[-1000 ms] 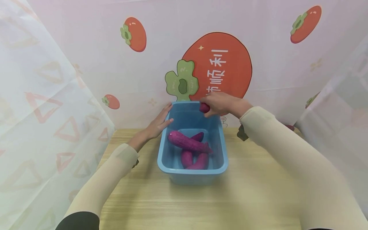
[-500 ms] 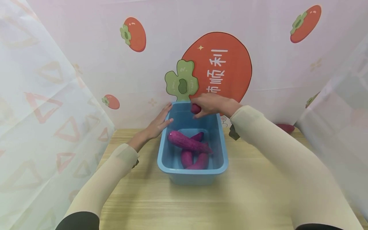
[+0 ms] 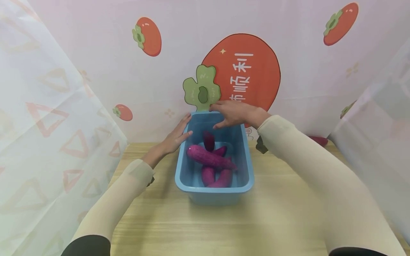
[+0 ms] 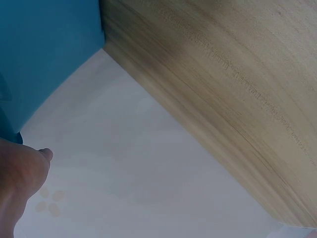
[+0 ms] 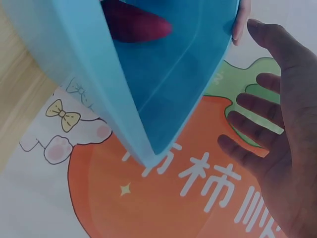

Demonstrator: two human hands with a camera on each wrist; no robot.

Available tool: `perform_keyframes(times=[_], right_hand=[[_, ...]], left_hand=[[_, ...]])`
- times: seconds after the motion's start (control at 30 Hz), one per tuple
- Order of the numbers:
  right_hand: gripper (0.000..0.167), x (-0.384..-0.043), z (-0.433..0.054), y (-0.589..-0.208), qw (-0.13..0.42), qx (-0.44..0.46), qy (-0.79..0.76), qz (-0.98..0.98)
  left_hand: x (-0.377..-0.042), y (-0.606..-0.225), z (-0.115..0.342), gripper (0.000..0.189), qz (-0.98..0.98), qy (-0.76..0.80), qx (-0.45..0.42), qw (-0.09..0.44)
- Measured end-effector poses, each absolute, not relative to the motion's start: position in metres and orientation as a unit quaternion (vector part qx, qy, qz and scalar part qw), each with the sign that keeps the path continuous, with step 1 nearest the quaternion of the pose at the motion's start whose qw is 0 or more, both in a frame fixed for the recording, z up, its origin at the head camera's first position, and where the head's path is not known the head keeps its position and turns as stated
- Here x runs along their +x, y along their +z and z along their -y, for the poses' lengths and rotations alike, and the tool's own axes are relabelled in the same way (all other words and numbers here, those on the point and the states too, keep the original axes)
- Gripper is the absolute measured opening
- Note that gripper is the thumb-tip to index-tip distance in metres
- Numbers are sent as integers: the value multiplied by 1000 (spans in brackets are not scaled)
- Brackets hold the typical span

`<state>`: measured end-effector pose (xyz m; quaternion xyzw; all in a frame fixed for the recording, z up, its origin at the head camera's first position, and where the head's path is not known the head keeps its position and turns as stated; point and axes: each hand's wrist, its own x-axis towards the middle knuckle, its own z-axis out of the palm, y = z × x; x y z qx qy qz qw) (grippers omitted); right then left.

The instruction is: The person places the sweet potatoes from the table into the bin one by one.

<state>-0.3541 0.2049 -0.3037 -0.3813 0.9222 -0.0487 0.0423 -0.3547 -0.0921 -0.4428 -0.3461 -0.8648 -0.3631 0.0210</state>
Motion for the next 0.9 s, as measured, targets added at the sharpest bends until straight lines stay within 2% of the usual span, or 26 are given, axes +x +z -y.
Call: perform_keyframes(times=[0.43, 0.9], right_hand=[[88, -350, -222, -297, 38, -347, -30, -937], [83, -346, -268, -300, 38, -327, -44, -943]], left_hand=[[-355, -442, 92, 76, 865, -364, -344, 25], [-356, -444, 93, 76, 869, -359, -341, 22]])
